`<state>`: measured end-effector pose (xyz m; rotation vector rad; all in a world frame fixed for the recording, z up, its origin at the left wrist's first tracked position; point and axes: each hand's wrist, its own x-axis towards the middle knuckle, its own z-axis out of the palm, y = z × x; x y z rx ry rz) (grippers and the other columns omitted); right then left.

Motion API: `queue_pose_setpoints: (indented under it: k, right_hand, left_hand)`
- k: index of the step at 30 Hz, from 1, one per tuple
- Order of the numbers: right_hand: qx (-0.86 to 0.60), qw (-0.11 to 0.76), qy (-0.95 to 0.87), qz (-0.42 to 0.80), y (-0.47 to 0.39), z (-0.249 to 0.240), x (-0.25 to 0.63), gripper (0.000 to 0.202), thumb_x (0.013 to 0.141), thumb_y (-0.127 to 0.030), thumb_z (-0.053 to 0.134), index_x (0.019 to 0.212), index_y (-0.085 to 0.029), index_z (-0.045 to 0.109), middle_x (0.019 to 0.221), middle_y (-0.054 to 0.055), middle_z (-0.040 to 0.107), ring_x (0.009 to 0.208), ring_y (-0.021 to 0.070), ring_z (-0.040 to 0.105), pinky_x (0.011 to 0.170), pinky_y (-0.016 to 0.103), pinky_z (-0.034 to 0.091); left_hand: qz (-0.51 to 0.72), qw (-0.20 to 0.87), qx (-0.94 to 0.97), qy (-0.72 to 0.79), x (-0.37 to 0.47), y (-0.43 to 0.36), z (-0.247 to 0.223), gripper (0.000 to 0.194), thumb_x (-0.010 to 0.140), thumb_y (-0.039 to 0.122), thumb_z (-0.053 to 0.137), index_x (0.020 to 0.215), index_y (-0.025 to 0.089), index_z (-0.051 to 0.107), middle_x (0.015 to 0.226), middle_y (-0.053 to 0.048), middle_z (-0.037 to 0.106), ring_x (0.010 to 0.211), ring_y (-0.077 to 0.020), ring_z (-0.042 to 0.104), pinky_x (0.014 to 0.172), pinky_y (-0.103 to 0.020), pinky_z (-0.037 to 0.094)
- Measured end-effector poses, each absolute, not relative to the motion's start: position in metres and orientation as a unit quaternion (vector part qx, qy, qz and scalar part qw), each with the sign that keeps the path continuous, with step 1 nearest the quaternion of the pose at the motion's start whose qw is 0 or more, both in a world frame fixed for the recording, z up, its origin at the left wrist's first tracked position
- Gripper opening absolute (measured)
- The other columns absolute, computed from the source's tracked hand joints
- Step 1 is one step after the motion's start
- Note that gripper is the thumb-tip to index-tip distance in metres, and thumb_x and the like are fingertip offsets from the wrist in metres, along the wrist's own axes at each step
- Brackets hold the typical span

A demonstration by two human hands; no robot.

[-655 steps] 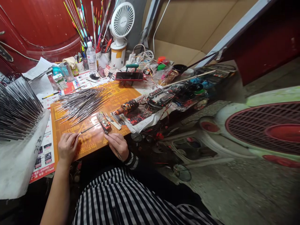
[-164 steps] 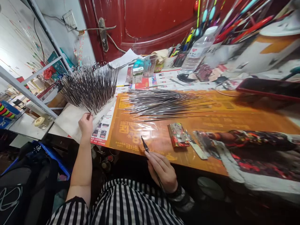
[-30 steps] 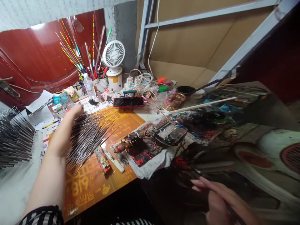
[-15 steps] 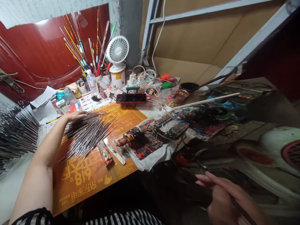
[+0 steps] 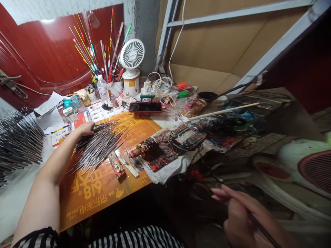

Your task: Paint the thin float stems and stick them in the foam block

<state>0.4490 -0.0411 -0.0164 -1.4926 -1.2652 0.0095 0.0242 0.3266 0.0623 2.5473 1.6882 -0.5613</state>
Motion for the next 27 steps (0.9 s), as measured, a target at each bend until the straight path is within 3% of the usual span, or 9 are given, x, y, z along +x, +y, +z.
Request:
queue_pose_setpoints:
  k: [11,17,23,27]
  right_hand:
    - [-0.629,0.562,-0.538,-0.008,-0.048,-0.007,0.446,0.019,0.094,-0.021,0.054,0.105,-0.021,0.07,0.083,0.006,0.075,0.07,0.0199,0.072,0.064,0.032,0.059]
    - [-0.621,0.569,-0.538,0.02,-0.053,-0.005,0.448,0.019,0.094,-0.022,0.054,0.104,-0.02,0.071,0.084,0.007,0.075,0.066,0.02,0.072,0.058,0.03,0.059]
    - [-0.619,0.598,-0.509,0.015,-0.061,-0.01,0.443,0.018,0.092,-0.021,0.06,0.104,-0.02,0.073,0.086,0.008,0.076,0.068,0.0204,0.072,0.059,0.031,0.059]
    - [-0.608,0.606,-0.513,0.015,-0.067,-0.009,0.439,0.018,0.094,-0.025,0.059,0.105,-0.02,0.073,0.087,0.006,0.076,0.069,0.0192,0.071,0.059,0.031,0.058]
  left_hand:
    - [-0.179,-0.032,0.791,0.584,0.031,0.318,0.065,0.047,0.076,0.033,0.065,0.122,0.02,0.058,0.121,-0.012,0.069,0.106,-0.0254,0.067,0.086,-0.028,0.051]
    - [-0.159,-0.072,0.774,0.609,0.043,0.3,0.081,0.051,0.085,0.047,0.059,0.124,0.015,0.057,0.118,-0.02,0.069,0.107,-0.0336,0.068,0.089,-0.038,0.052]
    - [-0.131,-0.108,0.758,0.63,0.063,0.268,0.113,0.042,0.086,0.023,0.053,0.126,0.012,0.055,0.115,-0.022,0.069,0.109,-0.0357,0.067,0.091,-0.043,0.052]
    - [-0.131,-0.092,0.76,0.63,0.082,0.237,0.121,0.04,0.084,0.022,0.054,0.123,0.013,0.058,0.114,-0.021,0.069,0.106,-0.0348,0.068,0.09,-0.042,0.053]
